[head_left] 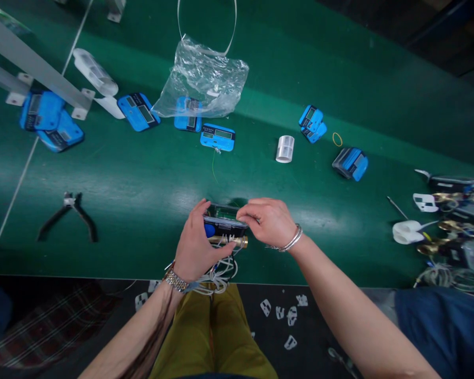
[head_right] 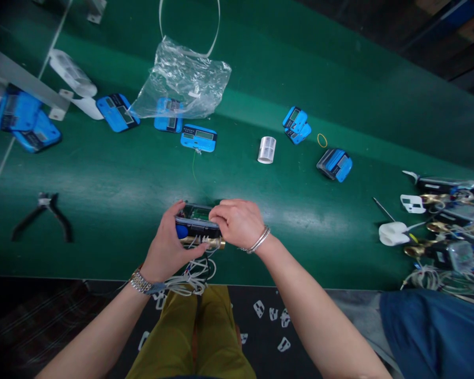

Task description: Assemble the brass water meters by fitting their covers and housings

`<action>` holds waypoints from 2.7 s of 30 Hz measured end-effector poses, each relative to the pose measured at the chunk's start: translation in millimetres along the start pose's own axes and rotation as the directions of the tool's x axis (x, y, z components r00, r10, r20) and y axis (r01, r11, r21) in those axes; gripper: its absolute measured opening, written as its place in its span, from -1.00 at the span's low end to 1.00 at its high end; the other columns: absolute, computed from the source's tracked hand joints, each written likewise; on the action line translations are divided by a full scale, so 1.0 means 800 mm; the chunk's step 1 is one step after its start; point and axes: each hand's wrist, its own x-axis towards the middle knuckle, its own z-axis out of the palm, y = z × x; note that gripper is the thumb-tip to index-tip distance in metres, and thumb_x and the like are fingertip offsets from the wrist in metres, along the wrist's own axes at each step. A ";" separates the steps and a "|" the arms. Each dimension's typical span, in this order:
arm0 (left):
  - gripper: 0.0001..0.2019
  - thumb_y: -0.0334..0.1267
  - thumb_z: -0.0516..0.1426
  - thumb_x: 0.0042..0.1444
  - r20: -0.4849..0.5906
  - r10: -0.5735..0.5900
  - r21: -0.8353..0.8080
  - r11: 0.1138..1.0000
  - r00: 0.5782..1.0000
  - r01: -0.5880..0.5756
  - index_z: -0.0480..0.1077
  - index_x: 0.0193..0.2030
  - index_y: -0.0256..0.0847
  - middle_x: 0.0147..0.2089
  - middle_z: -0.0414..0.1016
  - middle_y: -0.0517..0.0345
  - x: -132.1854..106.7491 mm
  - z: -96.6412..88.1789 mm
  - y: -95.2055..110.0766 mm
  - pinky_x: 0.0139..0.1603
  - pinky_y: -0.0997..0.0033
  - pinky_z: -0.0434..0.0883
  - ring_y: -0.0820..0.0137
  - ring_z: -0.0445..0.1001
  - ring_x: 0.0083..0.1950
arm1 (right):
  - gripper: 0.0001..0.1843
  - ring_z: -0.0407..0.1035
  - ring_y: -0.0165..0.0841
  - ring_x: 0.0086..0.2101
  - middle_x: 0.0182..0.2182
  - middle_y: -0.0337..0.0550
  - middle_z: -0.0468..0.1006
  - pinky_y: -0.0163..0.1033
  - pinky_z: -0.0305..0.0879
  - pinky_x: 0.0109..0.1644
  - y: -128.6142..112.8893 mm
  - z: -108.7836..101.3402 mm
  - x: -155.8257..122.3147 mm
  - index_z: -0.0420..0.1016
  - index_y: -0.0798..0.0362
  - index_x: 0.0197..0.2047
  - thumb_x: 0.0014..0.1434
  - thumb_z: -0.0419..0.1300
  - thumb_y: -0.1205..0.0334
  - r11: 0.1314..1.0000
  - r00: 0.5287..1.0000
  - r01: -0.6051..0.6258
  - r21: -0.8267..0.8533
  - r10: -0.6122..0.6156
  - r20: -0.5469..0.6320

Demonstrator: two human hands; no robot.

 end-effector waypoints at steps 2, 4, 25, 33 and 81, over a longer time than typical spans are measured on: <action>0.04 0.00 0.40 -0.13 -0.102 0.031 0.042 0.999 0.994 -0.027 0.00 0.39 -0.33 0.39 0.15 -0.34 -0.008 0.001 0.004 0.37 -0.08 0.26 -0.03 0.17 0.41 | -0.82 0.46 -0.34 -0.30 -0.34 -0.29 0.61 -0.22 0.12 -0.27 -0.003 0.001 0.000 0.58 -0.11 -0.16 0.28 0.16 0.09 1.000 0.999 -0.017 0.011 0.016 0.051; -0.14 0.02 0.41 -0.12 -0.270 0.089 0.143 0.988 0.959 -0.051 0.21 0.26 -0.31 0.26 0.28 -0.32 -0.019 0.002 0.013 0.25 -0.06 0.33 -0.03 0.27 0.31 | -0.70 0.46 -0.34 -0.33 -0.31 -0.25 0.63 -0.21 0.08 -0.30 -0.005 0.004 0.001 0.51 -0.11 -0.03 0.37 0.04 0.00 0.997 0.996 -0.069 0.026 0.067 0.064; -0.84 -0.09 0.16 0.28 -0.133 -0.049 0.444 0.890 0.990 0.104 0.48 -0.28 -0.02 -0.41 0.58 0.24 -0.038 -0.056 0.062 -0.06 0.08 0.11 0.18 0.47 -0.25 | -0.94 0.35 -0.37 -0.32 -0.42 -0.32 0.49 -0.19 0.14 -0.06 0.001 -0.016 -0.041 0.49 -0.04 -0.19 0.25 0.21 0.28 0.952 0.975 -0.158 0.262 0.193 -0.113; -0.80 0.02 0.17 0.25 -0.089 -0.033 0.447 0.892 0.995 0.070 0.54 -0.25 0.01 -0.26 0.62 0.18 -0.028 -0.032 0.073 -0.05 0.05 0.09 0.12 0.42 -0.15 | -0.91 0.36 -0.34 -0.30 -0.37 -0.24 0.52 -0.20 0.18 -0.11 -0.013 0.007 -0.051 0.49 0.00 -0.18 0.29 0.15 0.28 0.932 0.965 -0.180 0.315 0.230 -0.130; -0.85 -0.10 0.29 0.14 0.149 -0.182 -0.411 0.883 0.972 0.228 0.63 -0.22 -0.06 -0.22 0.69 0.15 -0.012 -0.026 0.079 -0.07 0.22 0.50 0.28 0.61 -0.18 | -0.60 0.41 -0.48 -0.45 -0.43 -0.20 0.57 -0.35 0.35 -0.34 -0.030 0.067 -0.116 0.61 0.04 -0.20 0.15 0.32 -0.14 -0.232 0.857 -0.195 0.953 0.433 0.281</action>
